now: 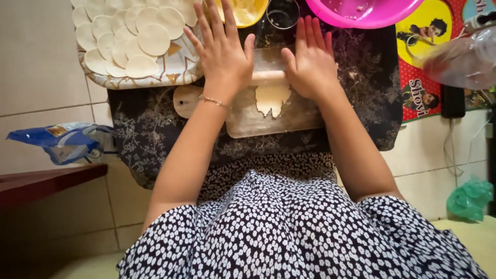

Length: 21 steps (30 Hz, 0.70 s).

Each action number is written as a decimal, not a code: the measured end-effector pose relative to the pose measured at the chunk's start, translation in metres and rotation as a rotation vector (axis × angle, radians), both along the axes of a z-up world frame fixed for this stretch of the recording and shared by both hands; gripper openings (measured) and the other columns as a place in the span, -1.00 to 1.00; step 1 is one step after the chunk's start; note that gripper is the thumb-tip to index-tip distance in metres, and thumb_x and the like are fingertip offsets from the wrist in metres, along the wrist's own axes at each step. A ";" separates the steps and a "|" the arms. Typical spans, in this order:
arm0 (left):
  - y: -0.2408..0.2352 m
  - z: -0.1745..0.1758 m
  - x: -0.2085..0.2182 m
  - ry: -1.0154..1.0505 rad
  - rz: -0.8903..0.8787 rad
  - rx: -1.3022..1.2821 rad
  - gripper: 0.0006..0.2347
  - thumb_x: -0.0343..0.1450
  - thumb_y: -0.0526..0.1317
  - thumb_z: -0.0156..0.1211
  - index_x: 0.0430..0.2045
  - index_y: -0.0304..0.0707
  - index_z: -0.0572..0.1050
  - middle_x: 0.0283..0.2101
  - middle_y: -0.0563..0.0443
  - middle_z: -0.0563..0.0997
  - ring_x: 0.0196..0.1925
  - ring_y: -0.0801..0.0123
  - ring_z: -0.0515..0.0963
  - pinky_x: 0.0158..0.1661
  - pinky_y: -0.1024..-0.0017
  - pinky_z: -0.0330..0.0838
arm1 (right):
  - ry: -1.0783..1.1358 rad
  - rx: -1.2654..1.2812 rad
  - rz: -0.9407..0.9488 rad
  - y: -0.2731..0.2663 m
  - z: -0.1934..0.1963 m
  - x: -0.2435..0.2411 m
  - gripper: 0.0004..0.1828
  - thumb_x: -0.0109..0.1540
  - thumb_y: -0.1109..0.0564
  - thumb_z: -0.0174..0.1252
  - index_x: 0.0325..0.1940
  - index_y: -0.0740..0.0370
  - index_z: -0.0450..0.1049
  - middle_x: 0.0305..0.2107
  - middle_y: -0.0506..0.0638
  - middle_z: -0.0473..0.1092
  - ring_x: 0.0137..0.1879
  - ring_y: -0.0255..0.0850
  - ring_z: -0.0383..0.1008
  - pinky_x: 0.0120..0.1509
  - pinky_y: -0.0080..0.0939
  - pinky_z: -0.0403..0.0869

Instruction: Rolling out dough with a rolling pin and cutting it into circular shapes using a metal cutter.

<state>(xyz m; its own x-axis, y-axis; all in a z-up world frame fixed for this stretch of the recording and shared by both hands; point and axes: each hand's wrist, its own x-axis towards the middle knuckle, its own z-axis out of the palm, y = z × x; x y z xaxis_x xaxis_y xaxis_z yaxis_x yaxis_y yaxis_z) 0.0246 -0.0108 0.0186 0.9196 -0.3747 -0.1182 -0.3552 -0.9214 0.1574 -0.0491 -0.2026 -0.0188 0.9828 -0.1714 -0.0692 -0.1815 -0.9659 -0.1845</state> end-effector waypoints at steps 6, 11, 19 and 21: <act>0.013 -0.011 -0.034 -0.038 -0.074 0.032 -0.29 0.79 0.14 0.01 0.58 -0.21 -0.34 0.58 -0.26 -0.44 0.58 -0.10 -0.50 0.43 -0.38 -0.54 | -0.113 -0.021 0.053 0.015 -0.001 -0.044 -0.20 0.48 -0.23 -0.45 0.60 0.45 -0.06 0.54 0.31 -0.11 0.64 0.08 -0.30 0.58 0.25 -0.38; 0.025 -0.015 -0.066 0.051 -0.121 0.040 -0.31 0.75 0.12 -0.13 0.54 -0.31 -0.37 0.56 -0.22 -0.48 0.57 0.00 -0.54 0.44 -0.27 -0.63 | -0.076 -0.014 0.080 0.033 0.008 -0.088 -0.18 0.47 -0.28 -0.47 0.62 0.39 -0.17 0.57 0.19 -0.23 0.64 0.06 -0.45 0.61 0.30 -0.43; 0.053 -0.056 -0.098 -0.173 -0.230 -0.385 -0.35 0.59 0.06 -0.23 0.54 -0.27 -0.18 0.59 -0.23 -0.35 0.59 -0.22 -0.42 0.42 -0.33 -0.40 | -0.438 -0.032 0.210 0.027 -0.021 -0.128 -0.36 0.44 -0.21 -0.05 0.48 0.21 0.32 0.52 0.18 0.03 0.62 0.23 -0.15 0.51 0.59 -0.31; 0.052 -0.052 -0.088 -0.154 -0.171 -0.652 -0.40 0.60 0.04 -0.14 0.54 -0.19 -0.06 0.59 -0.28 -0.25 0.60 -0.26 -0.25 0.43 -0.33 -0.32 | -0.506 0.099 0.240 0.015 -0.026 -0.126 -0.59 0.31 -0.09 0.26 0.16 0.11 0.50 0.33 0.10 0.36 0.60 0.24 0.02 0.52 0.57 -0.34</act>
